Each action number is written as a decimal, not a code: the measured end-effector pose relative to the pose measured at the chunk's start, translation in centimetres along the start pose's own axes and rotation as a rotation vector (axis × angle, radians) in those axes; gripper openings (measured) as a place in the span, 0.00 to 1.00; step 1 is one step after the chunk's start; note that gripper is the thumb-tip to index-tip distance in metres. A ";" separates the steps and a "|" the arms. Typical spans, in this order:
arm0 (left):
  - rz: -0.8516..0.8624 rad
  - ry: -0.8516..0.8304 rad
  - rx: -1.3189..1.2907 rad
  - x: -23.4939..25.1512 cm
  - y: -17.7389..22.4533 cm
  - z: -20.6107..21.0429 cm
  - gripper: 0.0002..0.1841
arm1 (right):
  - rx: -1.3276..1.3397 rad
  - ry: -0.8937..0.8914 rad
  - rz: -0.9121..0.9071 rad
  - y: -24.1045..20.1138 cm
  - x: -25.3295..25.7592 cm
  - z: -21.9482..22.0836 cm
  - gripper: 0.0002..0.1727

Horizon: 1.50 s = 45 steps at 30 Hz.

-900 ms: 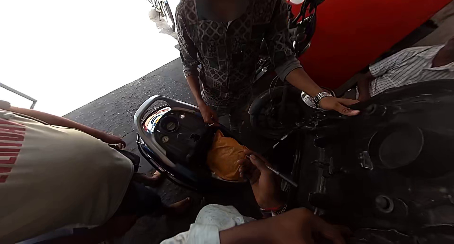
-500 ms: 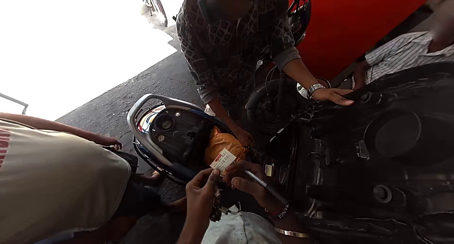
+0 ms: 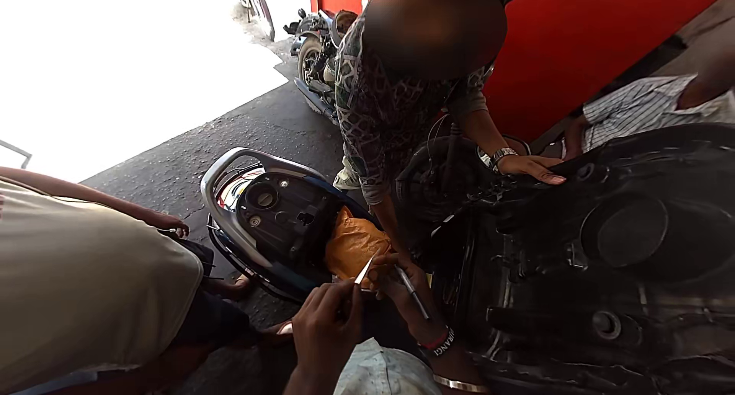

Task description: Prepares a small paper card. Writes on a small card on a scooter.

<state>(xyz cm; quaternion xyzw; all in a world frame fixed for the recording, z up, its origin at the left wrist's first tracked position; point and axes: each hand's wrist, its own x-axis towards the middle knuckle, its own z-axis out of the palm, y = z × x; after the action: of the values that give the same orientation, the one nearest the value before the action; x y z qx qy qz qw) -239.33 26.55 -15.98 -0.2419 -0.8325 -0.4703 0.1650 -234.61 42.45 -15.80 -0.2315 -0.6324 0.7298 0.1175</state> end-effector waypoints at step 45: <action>-0.133 -0.292 -0.247 -0.1 -1.1 -3.5 0.10 | -0.236 -0.369 -0.272 -0.1 -1.1 0.0 0.11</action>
<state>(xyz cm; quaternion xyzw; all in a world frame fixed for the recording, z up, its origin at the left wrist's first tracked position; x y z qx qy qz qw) -239.68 22.98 -15.08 -0.2704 -0.7978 -0.5385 -0.0198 -233.70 41.95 -15.45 -0.0194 -0.7494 0.6583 0.0691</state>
